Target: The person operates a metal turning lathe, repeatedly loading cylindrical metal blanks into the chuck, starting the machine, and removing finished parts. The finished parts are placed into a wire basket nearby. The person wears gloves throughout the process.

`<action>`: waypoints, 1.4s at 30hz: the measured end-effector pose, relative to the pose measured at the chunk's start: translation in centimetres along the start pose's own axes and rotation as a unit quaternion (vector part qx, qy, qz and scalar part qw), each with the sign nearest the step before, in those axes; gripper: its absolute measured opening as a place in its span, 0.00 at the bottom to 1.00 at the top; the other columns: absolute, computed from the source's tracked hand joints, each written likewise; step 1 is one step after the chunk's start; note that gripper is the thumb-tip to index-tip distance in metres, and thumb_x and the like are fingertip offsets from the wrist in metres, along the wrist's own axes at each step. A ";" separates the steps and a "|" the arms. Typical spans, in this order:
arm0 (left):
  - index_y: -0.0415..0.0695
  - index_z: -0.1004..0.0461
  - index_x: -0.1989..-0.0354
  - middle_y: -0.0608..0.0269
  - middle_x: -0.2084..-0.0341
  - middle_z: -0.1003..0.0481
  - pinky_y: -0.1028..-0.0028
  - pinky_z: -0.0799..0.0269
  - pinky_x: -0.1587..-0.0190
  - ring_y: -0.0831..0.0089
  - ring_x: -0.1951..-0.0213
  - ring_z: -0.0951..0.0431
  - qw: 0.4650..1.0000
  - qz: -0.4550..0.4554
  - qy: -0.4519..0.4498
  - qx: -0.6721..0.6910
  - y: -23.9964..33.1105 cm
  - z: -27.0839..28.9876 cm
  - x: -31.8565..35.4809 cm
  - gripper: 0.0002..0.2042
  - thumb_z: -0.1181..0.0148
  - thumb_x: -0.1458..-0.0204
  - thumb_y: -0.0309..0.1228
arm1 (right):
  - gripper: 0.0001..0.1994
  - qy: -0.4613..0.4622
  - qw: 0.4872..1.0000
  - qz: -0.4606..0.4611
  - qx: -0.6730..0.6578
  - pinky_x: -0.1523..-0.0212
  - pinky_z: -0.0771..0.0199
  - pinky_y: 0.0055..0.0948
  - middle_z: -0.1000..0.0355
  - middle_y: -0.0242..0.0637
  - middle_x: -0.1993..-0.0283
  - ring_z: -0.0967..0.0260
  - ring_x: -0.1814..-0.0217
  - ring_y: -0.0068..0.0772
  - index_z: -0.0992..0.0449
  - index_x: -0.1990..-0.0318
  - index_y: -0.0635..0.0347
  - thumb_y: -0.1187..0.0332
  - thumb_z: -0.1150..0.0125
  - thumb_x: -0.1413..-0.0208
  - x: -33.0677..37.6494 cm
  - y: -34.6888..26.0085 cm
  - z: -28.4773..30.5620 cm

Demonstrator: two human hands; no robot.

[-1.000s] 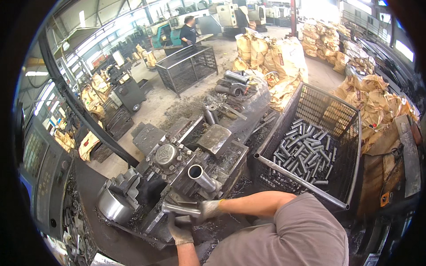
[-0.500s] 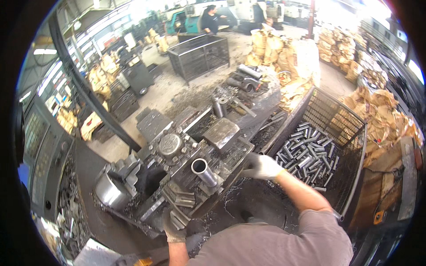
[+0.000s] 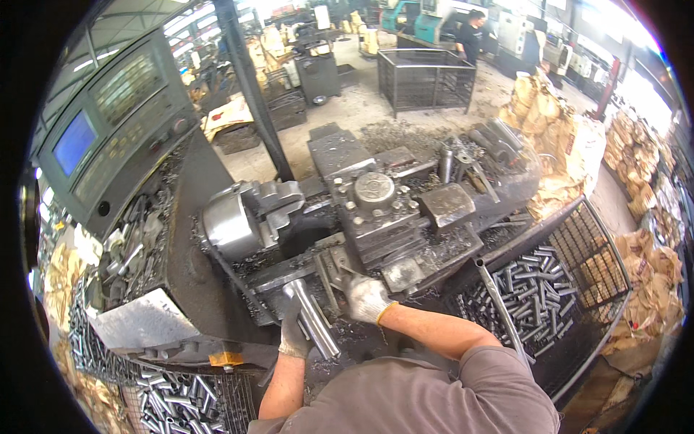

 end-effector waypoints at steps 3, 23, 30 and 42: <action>0.45 0.22 0.47 0.57 0.64 0.17 0.57 0.14 0.62 0.60 0.67 0.15 0.998 -0.035 0.032 -0.030 2.1 0.6 1.1 0.27 0.46 0.32 0.60 | 0.25 0.023 0.991 0.002 0.129 0.67 0.17 0.52 0.22 0.51 0.60 0.18 0.64 0.59 0.25 0.41 0.59 0.56 0.31 0.41 -1.8 3.6 -3.6; 0.40 0.38 0.26 0.49 0.33 0.28 0.52 0.39 0.26 0.56 0.31 0.29 0.902 -0.368 -0.025 -0.225 10.1 -5.3 1.6 0.37 0.38 0.34 0.52 | 0.38 -0.067 0.944 0.218 -0.237 0.50 0.13 0.42 0.18 0.53 0.52 0.15 0.53 0.52 0.30 0.34 0.62 0.57 0.25 0.52 -8.6 -7.6 20.2; 0.39 0.26 0.39 0.52 0.50 0.18 0.59 0.23 0.40 0.61 0.47 0.18 0.933 -0.265 0.218 -0.109 2.2 8.8 2.5 0.22 0.36 0.34 0.41 | 0.29 0.024 0.914 0.263 0.308 0.63 0.14 0.45 0.18 0.50 0.58 0.15 0.61 0.48 0.22 0.46 0.65 0.69 0.24 0.60 -27.2 2.5 22.3; 0.50 0.21 0.49 0.65 0.61 0.19 0.60 0.22 0.54 0.66 0.59 0.19 0.825 -0.273 0.495 0.006 -3.6 24.4 13.9 0.13 0.38 0.35 0.43 | 0.26 -0.277 0.932 0.221 0.076 0.58 0.18 0.46 0.16 0.53 0.63 0.15 0.58 0.49 0.15 0.60 0.65 0.52 0.23 0.62 -31.5 2.5 11.0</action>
Point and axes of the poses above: each hand's wrist, its own x-axis away from the middle knuckle, its own z-axis out of the back of the hand, y = z × x, the point moved 7 cm from there along -x, towards the middle knuckle
